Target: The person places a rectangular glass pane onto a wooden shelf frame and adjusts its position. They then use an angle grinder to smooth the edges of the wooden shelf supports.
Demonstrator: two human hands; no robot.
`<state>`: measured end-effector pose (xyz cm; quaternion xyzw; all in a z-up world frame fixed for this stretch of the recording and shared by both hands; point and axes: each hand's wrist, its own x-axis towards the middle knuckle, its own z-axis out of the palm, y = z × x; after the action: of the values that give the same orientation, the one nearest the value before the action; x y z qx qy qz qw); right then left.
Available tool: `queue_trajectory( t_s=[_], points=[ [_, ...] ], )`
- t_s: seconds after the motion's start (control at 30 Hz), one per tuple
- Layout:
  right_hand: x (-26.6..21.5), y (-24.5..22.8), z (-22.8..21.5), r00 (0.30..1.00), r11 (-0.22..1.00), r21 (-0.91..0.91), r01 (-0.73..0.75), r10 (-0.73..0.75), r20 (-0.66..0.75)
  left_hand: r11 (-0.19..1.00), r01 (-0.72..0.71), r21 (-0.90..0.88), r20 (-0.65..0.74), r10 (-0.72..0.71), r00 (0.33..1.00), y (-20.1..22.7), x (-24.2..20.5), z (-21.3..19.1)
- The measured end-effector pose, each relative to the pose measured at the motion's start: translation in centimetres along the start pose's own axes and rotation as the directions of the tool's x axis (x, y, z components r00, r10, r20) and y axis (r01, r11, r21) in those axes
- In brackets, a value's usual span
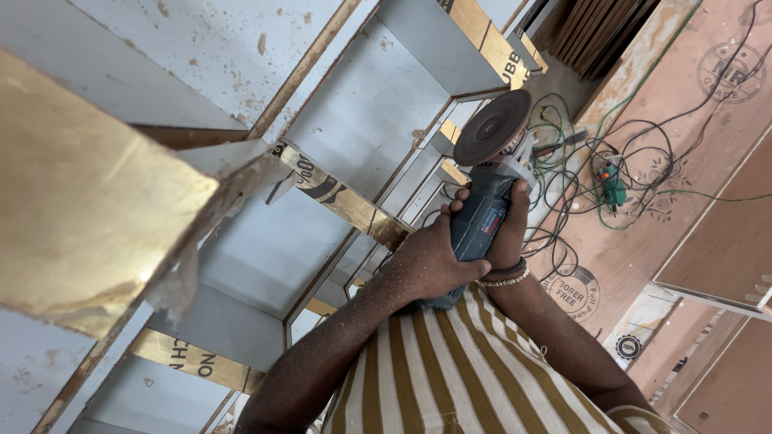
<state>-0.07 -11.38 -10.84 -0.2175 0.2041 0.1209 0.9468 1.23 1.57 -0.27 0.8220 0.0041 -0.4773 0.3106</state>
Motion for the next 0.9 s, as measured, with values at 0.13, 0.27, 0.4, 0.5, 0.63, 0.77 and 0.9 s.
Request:
queue_trajectory(
  t_s=[0.13,0.27,0.4,0.5,0.63,0.77,0.9],
  points=[
    [0.3,-0.1,0.1,1.0,1.0,0.012,0.0,0.0,-0.002,1.0,0.012,-0.009,-0.011,-0.012,1.0,0.3,0.3,-0.2],
    [0.7,-0.2,0.5,1.0,1.0,-0.018,0.009,-0.01,-0.017,1.0,0.012,0.001,-0.007,-0.012,1.0,0.2,0.7,-0.5],
    [1.1,-0.1,0.3,1.0,1.0,0.001,0.0,0.0,-0.018,1.0,0.002,-0.018,-0.011,-0.002,1.0,0.0,1.1,-0.7],
    [1.8,-0.1,-0.3,1.0,1.0,0.009,-0.014,0.014,-0.011,0.999,-0.005,-0.037,-0.01,0.004,1.0,0.0,1.4,-0.9],
    [2.4,0.1,-0.9,1.0,0.999,0.03,-0.026,0.026,-0.011,0.999,0.013,-0.045,0.004,-0.012,1.0,0.2,1.7,-1.3],
    [2.7,0.0,-0.9,1.0,1.0,0.012,-0.021,0.021,-0.008,0.998,0.031,-0.055,0.008,-0.031,0.999,0.4,1.9,-1.6],
    [2.8,-0.1,-0.5,1.0,1.0,0.016,-0.02,0.021,-0.012,0.999,0.025,-0.04,-0.001,-0.025,1.0,0.3,2.3,-1.6]
  ],
)
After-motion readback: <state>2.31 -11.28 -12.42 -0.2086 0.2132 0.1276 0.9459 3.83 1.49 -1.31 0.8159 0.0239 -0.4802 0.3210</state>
